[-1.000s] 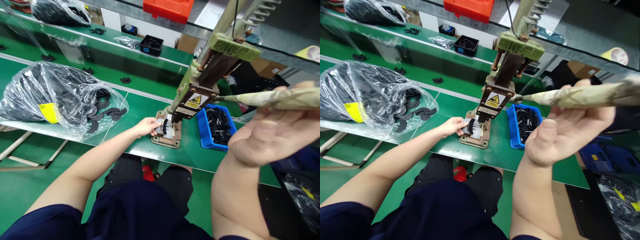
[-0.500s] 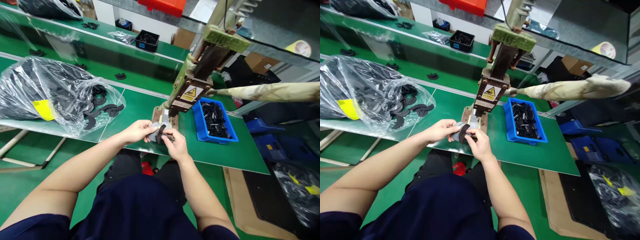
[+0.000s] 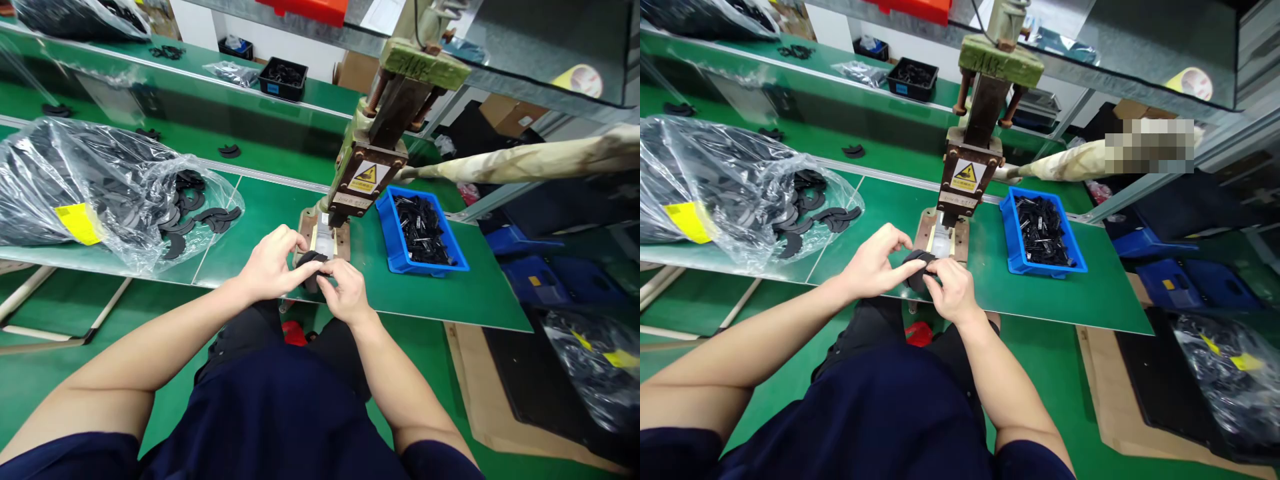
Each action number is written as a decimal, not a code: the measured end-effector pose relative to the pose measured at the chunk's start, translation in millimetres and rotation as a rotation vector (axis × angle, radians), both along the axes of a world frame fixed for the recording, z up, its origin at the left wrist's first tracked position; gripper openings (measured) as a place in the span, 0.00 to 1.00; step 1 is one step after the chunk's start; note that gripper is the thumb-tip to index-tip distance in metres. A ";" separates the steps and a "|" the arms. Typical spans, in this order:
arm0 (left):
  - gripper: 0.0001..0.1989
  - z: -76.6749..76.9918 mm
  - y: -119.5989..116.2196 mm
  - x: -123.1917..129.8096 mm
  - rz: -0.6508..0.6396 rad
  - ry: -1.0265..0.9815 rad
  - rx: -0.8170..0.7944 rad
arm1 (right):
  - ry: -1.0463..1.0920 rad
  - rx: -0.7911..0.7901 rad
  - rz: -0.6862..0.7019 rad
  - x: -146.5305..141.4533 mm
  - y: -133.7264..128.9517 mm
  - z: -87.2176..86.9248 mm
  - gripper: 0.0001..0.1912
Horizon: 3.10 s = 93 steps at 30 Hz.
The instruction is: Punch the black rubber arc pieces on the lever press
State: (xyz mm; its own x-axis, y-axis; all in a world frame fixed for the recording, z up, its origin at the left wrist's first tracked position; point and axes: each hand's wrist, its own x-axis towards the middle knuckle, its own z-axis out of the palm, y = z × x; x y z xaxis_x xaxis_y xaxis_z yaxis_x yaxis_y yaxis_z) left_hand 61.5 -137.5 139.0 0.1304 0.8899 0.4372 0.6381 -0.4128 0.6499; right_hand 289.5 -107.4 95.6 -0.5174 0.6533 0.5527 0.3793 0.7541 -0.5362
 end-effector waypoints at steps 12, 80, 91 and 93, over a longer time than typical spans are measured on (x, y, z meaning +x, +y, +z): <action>0.20 -12.8 10.5 3.4 -0.096 -0.007 -0.222 | -0.051 0.006 0.013 3.5 -2.9 -1.1 0.05; 0.13 -109.0 263.3 -82.4 0.358 -0.904 -0.581 | -0.224 -0.171 -0.751 197.9 75.1 31.1 0.17; 0.20 -137.0 146.9 -59.5 0.187 -0.619 -0.497 | -0.671 -0.477 -0.839 225.5 184.9 18.2 0.23; 0.23 -136.3 129.8 -53.7 0.175 -0.578 -0.489 | -0.699 -0.492 -0.843 220.0 197.6 15.4 0.24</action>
State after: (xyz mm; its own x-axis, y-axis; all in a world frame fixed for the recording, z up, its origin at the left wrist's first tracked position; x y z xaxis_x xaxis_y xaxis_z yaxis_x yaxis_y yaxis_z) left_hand 7.8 -7.7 2.7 -0.1589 0.9858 -0.0549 0.1715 0.0823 0.9817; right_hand 509.5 90.2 111.0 0.0864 0.9930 -0.0809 0.9788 -0.0997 -0.1788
